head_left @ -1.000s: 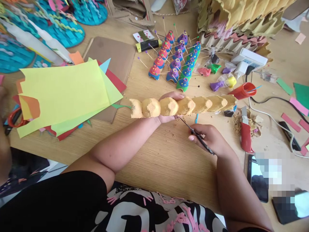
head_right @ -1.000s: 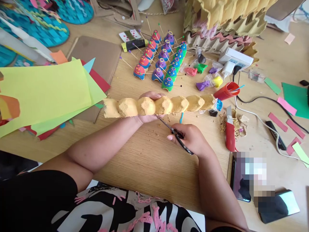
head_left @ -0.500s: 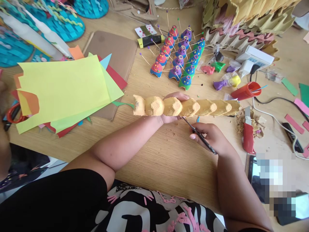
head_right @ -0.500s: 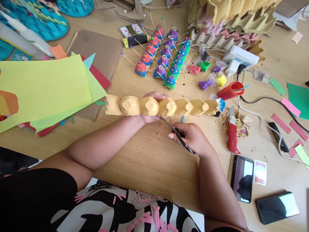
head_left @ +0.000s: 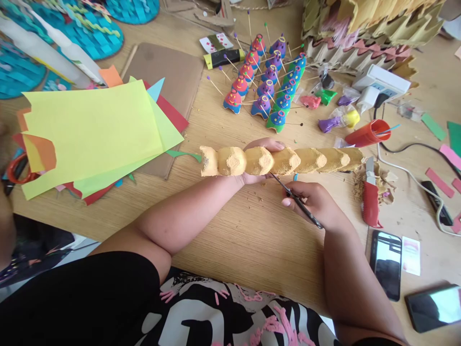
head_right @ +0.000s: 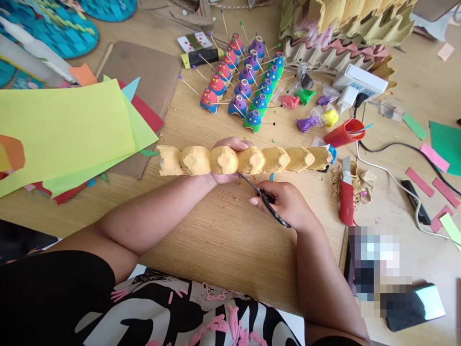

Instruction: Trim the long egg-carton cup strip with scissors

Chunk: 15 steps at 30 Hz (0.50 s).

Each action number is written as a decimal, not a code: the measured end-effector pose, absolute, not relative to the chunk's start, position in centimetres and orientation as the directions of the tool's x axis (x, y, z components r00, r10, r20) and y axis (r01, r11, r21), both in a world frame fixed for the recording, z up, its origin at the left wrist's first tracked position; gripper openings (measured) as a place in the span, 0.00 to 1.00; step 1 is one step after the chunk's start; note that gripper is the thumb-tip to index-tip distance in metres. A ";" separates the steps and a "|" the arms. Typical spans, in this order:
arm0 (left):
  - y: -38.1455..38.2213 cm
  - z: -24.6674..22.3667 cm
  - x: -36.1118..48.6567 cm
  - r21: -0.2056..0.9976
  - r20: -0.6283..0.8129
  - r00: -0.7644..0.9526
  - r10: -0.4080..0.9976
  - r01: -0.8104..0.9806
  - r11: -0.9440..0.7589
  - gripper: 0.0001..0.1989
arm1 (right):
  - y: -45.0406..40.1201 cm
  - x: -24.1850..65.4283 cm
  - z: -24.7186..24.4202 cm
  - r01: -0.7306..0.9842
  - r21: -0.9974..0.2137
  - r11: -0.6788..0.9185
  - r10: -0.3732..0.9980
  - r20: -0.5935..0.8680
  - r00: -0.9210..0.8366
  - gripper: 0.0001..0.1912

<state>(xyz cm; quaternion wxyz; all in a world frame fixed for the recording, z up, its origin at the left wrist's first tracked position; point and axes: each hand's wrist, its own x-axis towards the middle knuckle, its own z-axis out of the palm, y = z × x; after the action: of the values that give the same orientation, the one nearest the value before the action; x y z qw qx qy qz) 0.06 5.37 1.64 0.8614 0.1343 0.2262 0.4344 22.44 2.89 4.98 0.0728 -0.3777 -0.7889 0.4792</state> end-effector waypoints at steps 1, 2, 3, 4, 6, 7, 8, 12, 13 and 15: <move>5.4 1.6 0.1 0.428 -0.274 0.524 0.806 -0.684 0.590 0.08 | 2.9 22.4 5.0 0.522 -0.815 0.251 0.668 -0.245 -0.703 0.27; 5.4 1.6 0.1 0.428 -0.277 0.527 0.803 -0.681 0.594 0.08 | 2.9 22.4 5.0 0.518 -0.819 0.245 0.668 -0.245 -0.703 0.27; 5.4 1.6 0.1 0.429 -0.280 0.527 0.803 -0.679 0.595 0.08 | 2.9 22.5 5.0 0.513 -0.824 0.240 0.669 -0.243 -0.702 0.27; 5.4 1.6 0.1 0.430 -0.282 0.526 0.803 -0.679 0.596 0.08 | 2.9 22.5 4.9 0.510 -0.826 0.239 0.670 -0.240 -0.703 0.27; 5.5 1.6 0.1 0.433 -0.274 0.525 0.806 -0.681 0.591 0.09 | 2.9 22.5 4.8 0.504 -0.830 0.236 0.671 -0.236 -0.703 0.26; 5.5 1.6 0.1 0.435 -0.264 0.524 0.810 -0.684 0.585 0.09 | 3.0 22.5 4.7 0.502 -0.832 0.235 0.671 -0.235 -0.704 0.26; 5.4 1.5 0.1 0.438 -0.254 0.521 0.815 -0.689 0.577 0.09 | 3.0 22.5 4.6 0.499 -0.834 0.233 0.670 -0.234 -0.704 0.26; 5.4 1.6 0.2 0.452 -0.255 0.497 0.829 -0.697 0.557 0.07 | 3.1 22.5 4.3 0.493 -0.841 0.225 0.668 -0.236 -0.706 0.26; 5.3 1.6 0.3 0.453 -0.266 0.489 0.831 -0.697 0.555 0.07 | 3.1 22.5 4.2 0.494 -0.841 0.222 0.668 -0.238 -0.705 0.27; 5.3 1.8 0.4 0.456 -0.276 0.480 0.833 -0.697 0.553 0.07 | 3.1 22.5 4.2 0.497 -0.841 0.214 0.668 -0.245 -0.703 0.26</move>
<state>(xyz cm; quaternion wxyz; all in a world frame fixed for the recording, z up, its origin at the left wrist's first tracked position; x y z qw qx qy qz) 0.36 5.27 1.78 0.8484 0.1419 0.2383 0.4509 22.49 3.11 4.17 0.0853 -0.3760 -0.7746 0.5014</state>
